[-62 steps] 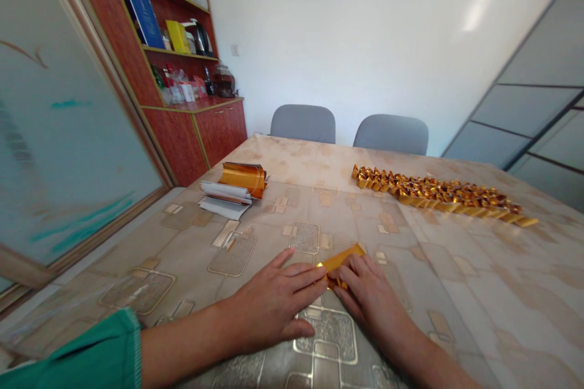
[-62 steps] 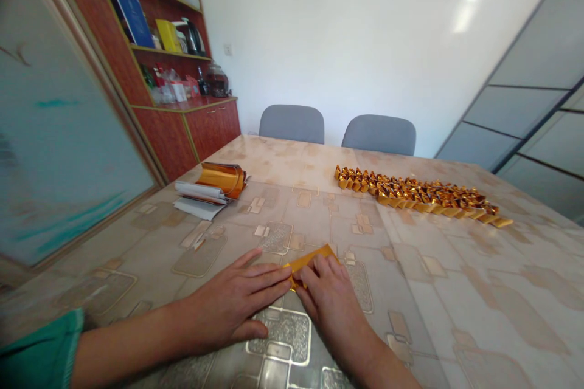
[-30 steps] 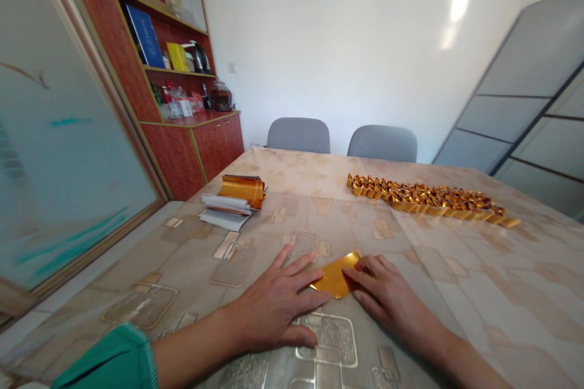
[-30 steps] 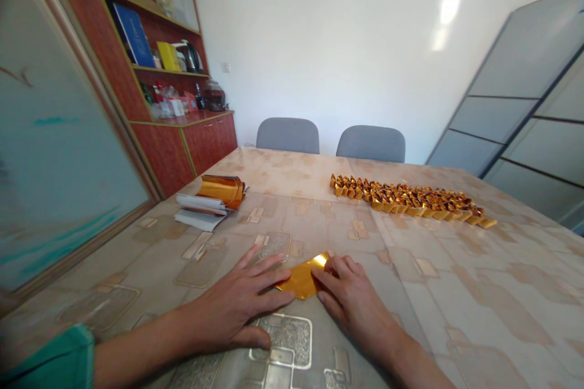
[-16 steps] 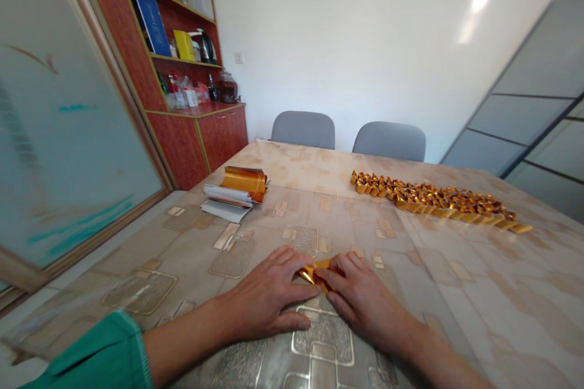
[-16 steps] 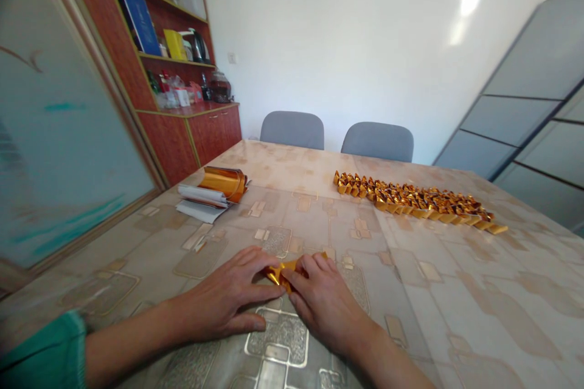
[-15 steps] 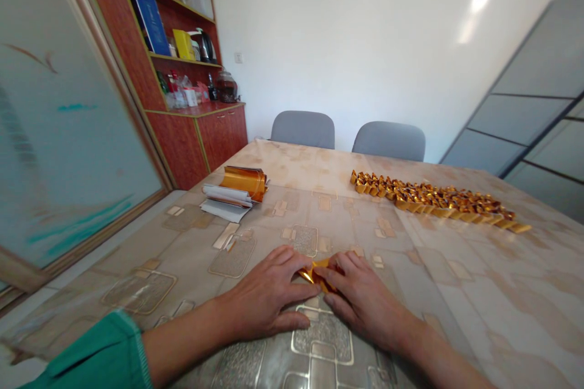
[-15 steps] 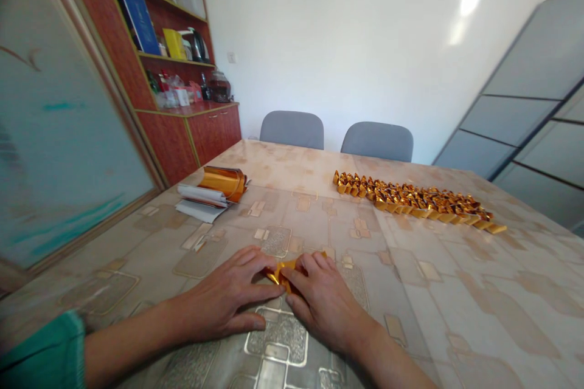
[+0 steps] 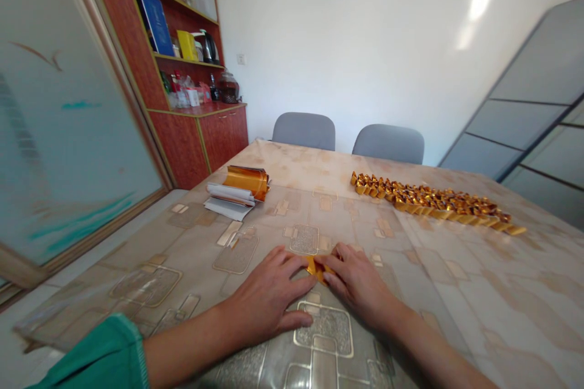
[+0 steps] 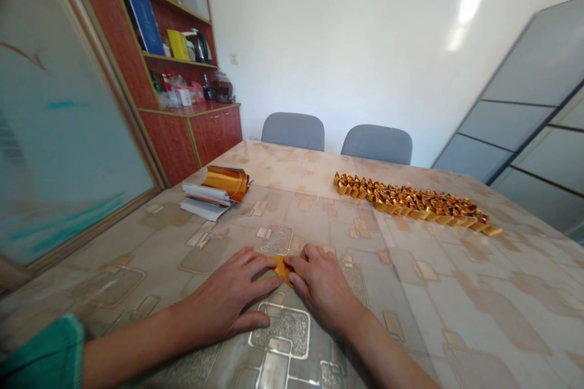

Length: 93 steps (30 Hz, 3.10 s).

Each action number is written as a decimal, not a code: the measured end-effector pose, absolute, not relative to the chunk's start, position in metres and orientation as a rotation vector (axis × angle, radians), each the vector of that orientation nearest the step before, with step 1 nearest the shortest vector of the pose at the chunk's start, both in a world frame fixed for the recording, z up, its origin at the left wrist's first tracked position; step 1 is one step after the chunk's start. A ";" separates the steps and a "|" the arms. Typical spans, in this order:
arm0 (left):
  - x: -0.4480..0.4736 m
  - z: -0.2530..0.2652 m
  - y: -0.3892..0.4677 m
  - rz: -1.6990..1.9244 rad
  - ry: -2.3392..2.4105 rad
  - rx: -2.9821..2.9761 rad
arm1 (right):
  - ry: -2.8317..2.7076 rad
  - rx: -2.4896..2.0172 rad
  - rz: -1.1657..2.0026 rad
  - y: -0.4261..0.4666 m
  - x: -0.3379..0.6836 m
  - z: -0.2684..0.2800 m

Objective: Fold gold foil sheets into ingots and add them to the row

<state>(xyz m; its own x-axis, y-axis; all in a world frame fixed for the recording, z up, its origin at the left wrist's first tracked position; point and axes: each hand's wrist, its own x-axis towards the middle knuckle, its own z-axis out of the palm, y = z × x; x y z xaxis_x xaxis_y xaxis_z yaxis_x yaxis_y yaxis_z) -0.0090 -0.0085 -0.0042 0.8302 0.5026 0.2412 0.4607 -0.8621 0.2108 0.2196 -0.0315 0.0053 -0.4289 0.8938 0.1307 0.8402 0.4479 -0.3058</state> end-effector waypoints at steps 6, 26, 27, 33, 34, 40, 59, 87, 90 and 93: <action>-0.011 -0.008 -0.012 0.428 0.817 2.860 | -2.394 -1.558 0.182 -0.025 0.218 -0.001; 0.018 -0.003 0.009 0.563 0.659 2.971 | -1.669 -1.421 0.924 -0.017 0.234 -0.008; 0.018 -0.003 0.010 0.592 0.670 2.989 | -1.586 -1.383 1.002 -0.016 0.234 -0.008; 0.022 -0.003 0.016 0.758 0.709 3.078 | -1.173 -1.241 1.365 -0.016 0.228 -0.001; 0.023 -0.003 0.017 0.802 0.705 3.082 | -1.137 -1.230 1.387 -0.017 0.228 0.000; 0.024 -0.001 0.027 1.109 0.791 2.988 | -1.400 -1.312 0.892 -0.024 0.232 0.014; 0.013 0.003 0.035 1.428 0.651 2.911 | -2.252 -0.864 -0.518 -0.050 0.230 0.037; 0.013 0.004 0.026 0.777 0.556 2.605 | -2.512 -1.183 -0.372 -0.036 0.226 0.005; 0.007 0.011 0.009 0.648 0.653 2.721 | -2.519 -1.336 -0.349 -0.036 0.227 0.002; 0.002 0.006 0.001 0.554 0.742 2.716 | -2.555 -1.403 -0.161 -0.038 0.227 0.006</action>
<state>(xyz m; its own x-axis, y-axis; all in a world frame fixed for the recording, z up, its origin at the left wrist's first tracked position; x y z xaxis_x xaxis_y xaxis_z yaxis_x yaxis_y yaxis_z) 0.0021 0.0013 0.0062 0.7954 0.5325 0.2894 0.4287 -0.8319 0.3524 0.2269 -0.0384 0.0055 -0.5192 0.8186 0.2456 0.8430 0.5379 -0.0110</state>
